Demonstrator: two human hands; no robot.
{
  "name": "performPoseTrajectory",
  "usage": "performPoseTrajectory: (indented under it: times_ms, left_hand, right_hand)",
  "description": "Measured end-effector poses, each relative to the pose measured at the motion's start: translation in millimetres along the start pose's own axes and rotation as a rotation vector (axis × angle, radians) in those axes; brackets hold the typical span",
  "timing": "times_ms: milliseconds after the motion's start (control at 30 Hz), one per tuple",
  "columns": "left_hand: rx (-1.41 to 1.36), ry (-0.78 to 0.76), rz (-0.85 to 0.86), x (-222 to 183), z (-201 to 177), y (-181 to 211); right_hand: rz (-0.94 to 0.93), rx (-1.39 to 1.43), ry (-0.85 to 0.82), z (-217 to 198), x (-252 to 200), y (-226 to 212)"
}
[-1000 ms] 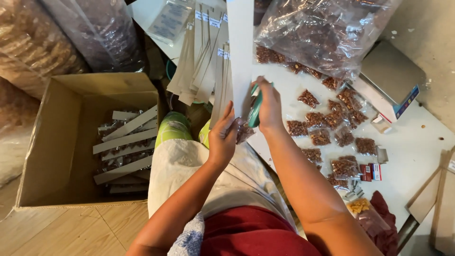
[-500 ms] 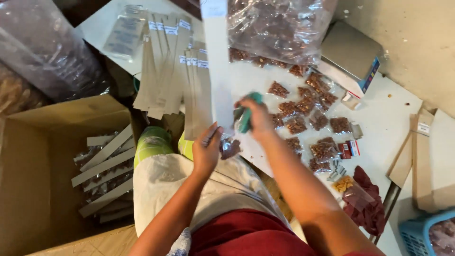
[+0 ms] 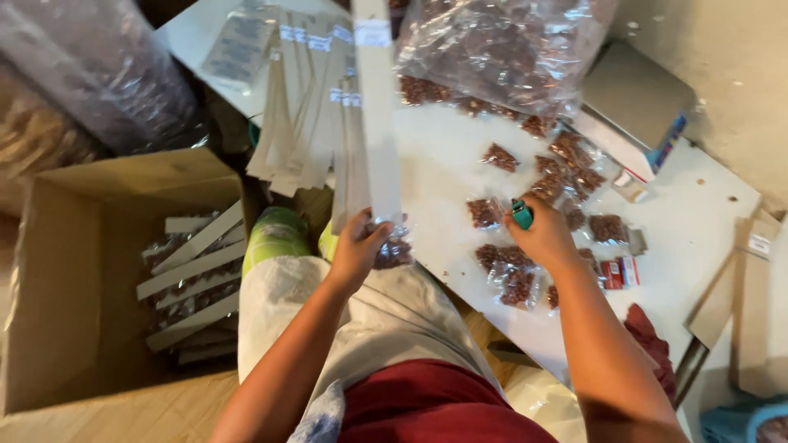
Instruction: Stapling small plastic bags of nuts onto a cardboard display strip using a handheld stapler.
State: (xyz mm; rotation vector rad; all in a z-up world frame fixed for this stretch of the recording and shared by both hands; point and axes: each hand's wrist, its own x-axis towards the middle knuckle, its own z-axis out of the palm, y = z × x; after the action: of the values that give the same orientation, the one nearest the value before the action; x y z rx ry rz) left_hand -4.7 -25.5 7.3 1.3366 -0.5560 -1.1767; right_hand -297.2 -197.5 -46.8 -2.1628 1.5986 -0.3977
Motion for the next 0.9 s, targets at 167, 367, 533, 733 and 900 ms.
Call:
performPoseTrajectory:
  times_ms: [167,367,533,733,900]
  left_hand:
    - [0.037,0.029,-0.036,47.4,-12.1,-63.9]
    - [-0.158,0.083,-0.046,32.7,-5.5,-50.0]
    - [-0.070,0.010,0.133,14.1,7.9,-21.1]
    - [0.129,-0.015,0.274,8.8,3.2,0.0]
    - [0.222,0.007,0.341,12.5,4.1,-5.9]
  right_hand:
    - [-0.158,0.560,-0.292,-24.3,-25.9,-115.2]
    - [-0.108,0.586,-0.229,14.8,-9.5,-160.7]
    - [-0.024,0.507,-0.182,19.6,-2.6,-166.8]
    - [0.134,0.591,-0.154,-1.2,-0.1,-197.8]
    - [0.369,1.540,0.142,3.2,13.0,-233.4]
